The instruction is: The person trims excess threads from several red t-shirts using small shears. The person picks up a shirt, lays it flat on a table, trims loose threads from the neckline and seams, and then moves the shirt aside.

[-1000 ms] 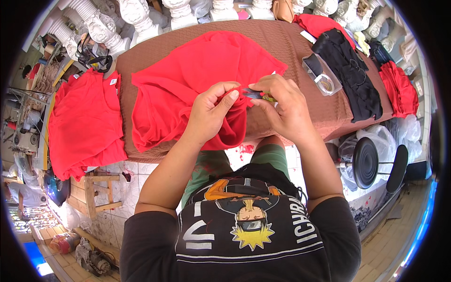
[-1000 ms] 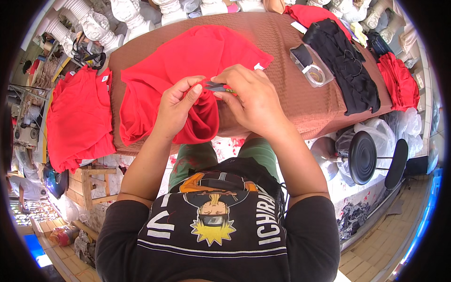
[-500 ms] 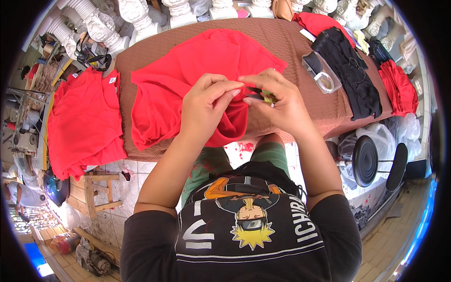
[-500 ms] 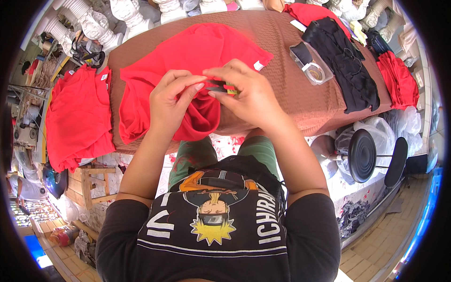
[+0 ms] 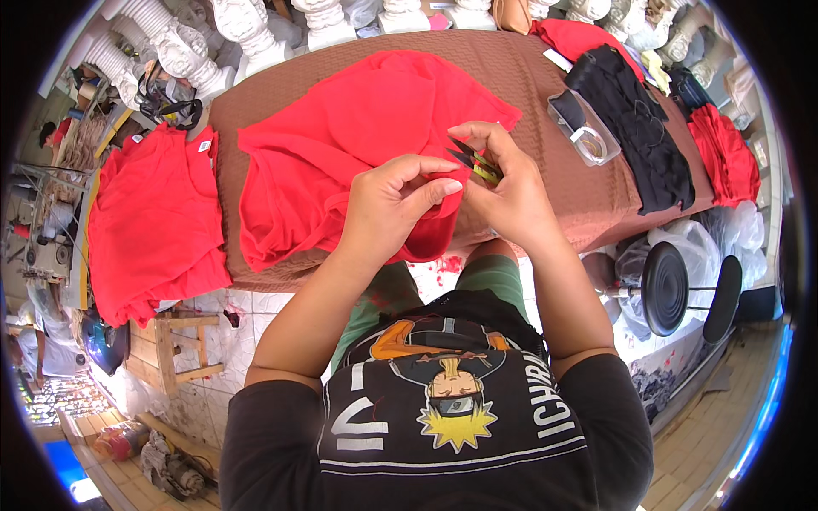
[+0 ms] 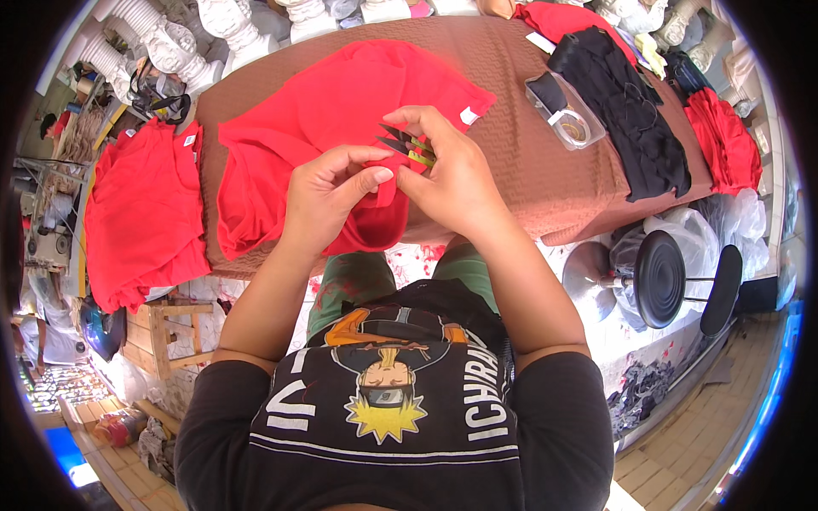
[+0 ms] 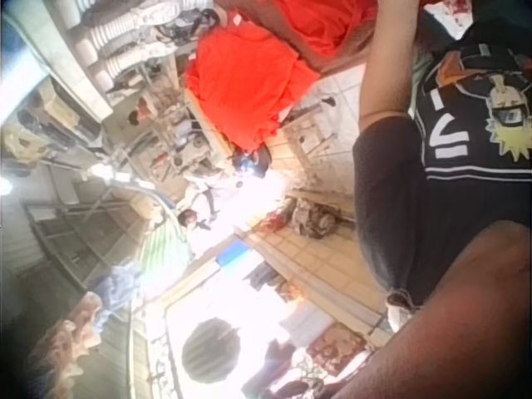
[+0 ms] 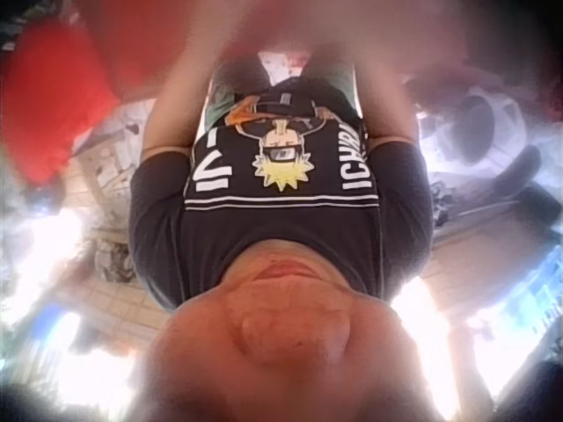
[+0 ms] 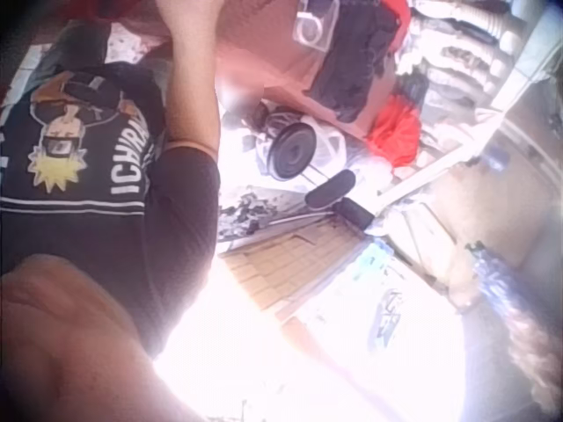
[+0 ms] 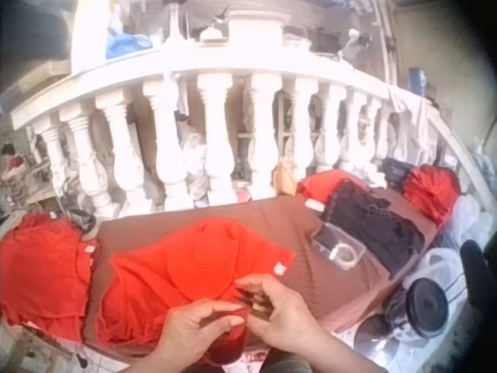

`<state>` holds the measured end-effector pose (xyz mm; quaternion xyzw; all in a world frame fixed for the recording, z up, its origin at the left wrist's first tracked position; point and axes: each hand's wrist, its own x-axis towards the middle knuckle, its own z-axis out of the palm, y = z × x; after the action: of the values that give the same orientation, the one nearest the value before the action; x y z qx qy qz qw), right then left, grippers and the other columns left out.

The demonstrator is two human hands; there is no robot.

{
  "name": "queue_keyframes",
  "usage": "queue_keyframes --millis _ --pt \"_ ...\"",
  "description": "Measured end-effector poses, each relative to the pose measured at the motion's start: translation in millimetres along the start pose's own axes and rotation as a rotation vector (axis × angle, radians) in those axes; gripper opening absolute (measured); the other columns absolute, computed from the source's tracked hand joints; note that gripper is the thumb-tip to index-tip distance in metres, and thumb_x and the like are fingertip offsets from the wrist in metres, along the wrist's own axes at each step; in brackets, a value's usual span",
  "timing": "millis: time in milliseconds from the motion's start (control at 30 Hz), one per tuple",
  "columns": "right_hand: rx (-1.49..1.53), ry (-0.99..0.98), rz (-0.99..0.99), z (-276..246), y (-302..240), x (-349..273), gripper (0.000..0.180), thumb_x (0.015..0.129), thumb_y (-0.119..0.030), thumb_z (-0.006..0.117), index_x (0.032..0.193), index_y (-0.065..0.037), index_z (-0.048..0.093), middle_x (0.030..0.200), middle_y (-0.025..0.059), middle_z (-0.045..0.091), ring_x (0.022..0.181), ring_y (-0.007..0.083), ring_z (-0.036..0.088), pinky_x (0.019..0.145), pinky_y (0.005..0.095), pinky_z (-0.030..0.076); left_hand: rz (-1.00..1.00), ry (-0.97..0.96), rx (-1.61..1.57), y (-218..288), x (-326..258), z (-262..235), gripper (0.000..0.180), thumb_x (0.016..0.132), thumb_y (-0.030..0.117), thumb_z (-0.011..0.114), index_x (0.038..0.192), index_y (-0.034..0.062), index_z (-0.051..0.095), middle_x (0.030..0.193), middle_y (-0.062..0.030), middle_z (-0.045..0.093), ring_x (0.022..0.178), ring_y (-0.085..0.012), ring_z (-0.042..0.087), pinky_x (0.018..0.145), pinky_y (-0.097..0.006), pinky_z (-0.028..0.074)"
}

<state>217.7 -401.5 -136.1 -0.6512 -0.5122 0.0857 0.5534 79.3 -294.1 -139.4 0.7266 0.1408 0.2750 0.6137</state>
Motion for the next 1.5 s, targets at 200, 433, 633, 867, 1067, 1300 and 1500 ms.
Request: queue_keyframes --millis 200,433,633,867,1067,1300,1500 --pt "-0.017 0.032 -0.047 -12 -9 -11 0.039 0.078 -0.014 0.072 0.113 -0.004 0.055 0.106 0.0145 0.062 0.097 0.0304 0.062 0.084 0.0374 0.050 -0.075 0.065 -0.209 -2 5 -8 0.020 0.090 0.009 0.065 0.108 -0.0001 0.066 0.090 -0.0025 0.067 0.077 -0.0061 0.060 0.072 -0.020 0.049" --pt "-0.169 0.073 -0.294 -5 -10 -14 0.031 0.080 -0.007 0.069 0.108 -0.004 0.058 0.100 0.0130 0.060 0.089 0.0310 0.062 0.071 0.0374 0.051 -0.106 0.069 -0.314 -2 4 -8 0.027 0.091 0.011 0.065 0.115 -0.0001 0.061 0.085 -0.0015 0.065 0.075 -0.0051 0.059 0.071 -0.019 0.049" --pt "-0.306 0.116 -0.380 -2 -3 -13 0.027 0.078 -0.007 0.070 0.104 -0.006 0.061 0.096 0.0112 0.061 0.083 0.0297 0.063 0.067 0.0374 0.050 -0.095 0.062 -0.313 -4 3 -8 0.026 0.091 0.012 0.065 0.113 -0.0001 0.062 0.085 -0.0018 0.065 0.075 -0.0050 0.059 0.070 -0.019 0.049" --pt "-0.290 0.122 -0.377 -1 -5 -13 0.024 0.077 -0.006 0.070 0.100 -0.007 0.063 0.093 0.0101 0.062 0.079 0.0294 0.063 0.067 0.0361 0.050 -0.084 0.056 -0.308 -7 2 -7 0.025 0.091 0.013 0.065 0.112 0.0005 0.063 0.088 -0.0022 0.066 0.076 -0.0055 0.059 0.071 -0.019 0.049" --pt "-0.210 0.366 -0.249 -25 9 -5 0.026 0.082 -0.002 0.068 0.107 -0.003 0.061 0.099 0.0124 0.061 0.088 0.0216 0.063 0.072 0.0300 0.050 0.114 0.390 -0.108 22 22 -77 0.021 0.091 0.015 0.065 0.110 0.0069 0.067 0.098 -0.0017 0.067 0.076 -0.0049 0.058 0.069 -0.020 0.048" --pt "-0.133 0.605 -0.012 -77 73 -8 0.028 0.089 -0.007 0.067 0.115 -0.003 0.060 0.102 -0.0002 0.061 0.081 0.0054 0.050 0.074 0.0190 0.041 0.247 1.202 0.151 15 2 -260 0.044 0.090 0.019 0.064 0.130 0.0038 0.053 0.130 -0.0122 0.053 0.120 -0.0216 0.049 0.098 -0.035 0.040" --pt "-0.092 0.569 -0.009 -70 77 -2 0.026 0.088 -0.007 0.067 0.113 -0.003 0.061 0.100 0.0019 0.055 0.082 0.0078 0.052 0.078 0.0214 0.044 0.369 0.771 0.810 -20 39 -172 0.037 0.086 0.015 0.065 0.122 0.0051 0.059 0.126 -0.0102 0.056 0.119 -0.0233 0.051 0.104 -0.034 0.036"
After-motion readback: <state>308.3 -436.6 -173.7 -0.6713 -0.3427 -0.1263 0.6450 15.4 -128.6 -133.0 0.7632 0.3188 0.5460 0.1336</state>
